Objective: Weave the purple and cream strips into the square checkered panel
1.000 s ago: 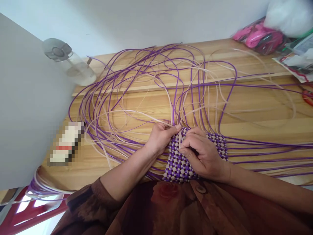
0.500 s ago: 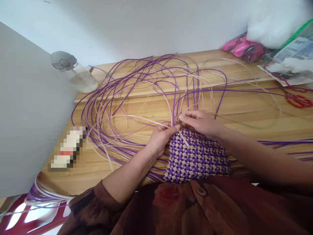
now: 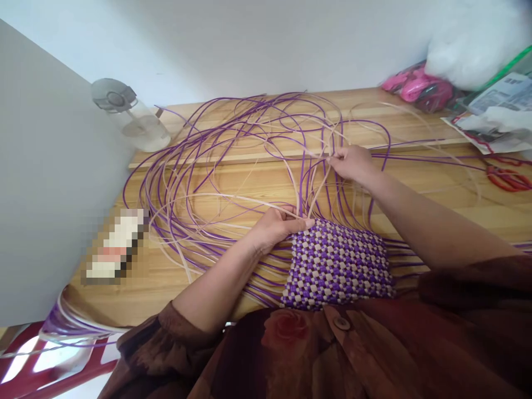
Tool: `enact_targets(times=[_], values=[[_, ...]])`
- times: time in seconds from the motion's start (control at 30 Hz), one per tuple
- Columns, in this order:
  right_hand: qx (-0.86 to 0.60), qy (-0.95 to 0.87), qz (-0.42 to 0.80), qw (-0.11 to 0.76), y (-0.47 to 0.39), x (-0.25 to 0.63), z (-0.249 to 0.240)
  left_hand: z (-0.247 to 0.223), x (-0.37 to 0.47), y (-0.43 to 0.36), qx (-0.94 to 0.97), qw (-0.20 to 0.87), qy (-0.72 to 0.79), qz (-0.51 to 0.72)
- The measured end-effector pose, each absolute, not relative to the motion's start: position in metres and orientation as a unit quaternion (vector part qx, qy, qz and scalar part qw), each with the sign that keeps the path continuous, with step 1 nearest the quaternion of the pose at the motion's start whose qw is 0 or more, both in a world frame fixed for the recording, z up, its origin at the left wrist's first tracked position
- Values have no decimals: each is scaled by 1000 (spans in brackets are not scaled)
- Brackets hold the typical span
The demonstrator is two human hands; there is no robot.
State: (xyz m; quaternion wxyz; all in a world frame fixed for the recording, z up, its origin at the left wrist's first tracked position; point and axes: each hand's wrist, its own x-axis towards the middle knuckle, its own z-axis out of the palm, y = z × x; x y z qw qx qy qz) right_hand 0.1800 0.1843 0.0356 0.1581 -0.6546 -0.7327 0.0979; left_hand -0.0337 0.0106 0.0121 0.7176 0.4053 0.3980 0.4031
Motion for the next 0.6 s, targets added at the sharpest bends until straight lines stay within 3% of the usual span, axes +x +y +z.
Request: enact_targets(times=[0.07,0.13,0.27,0.37,0.43,0.6], values=[[-615,-778,69,109,165,178,50,16,-44,15,471,718,379,344],[-560,-815,85,126,137,171,64,18,-50,18,510,711,376,306],[-396,-870,253,150,77,139,75,15,-51,21,524,692,397,296],[-340,-903,199,172,53,116,67,10,-48,20,509,678,415,331],[-362,-886,193,215,54,110,60,9,-45,19,473,697,411,349],[-589,-622,357,372,111,158,50,12,-40,16,372,740,411,380]])
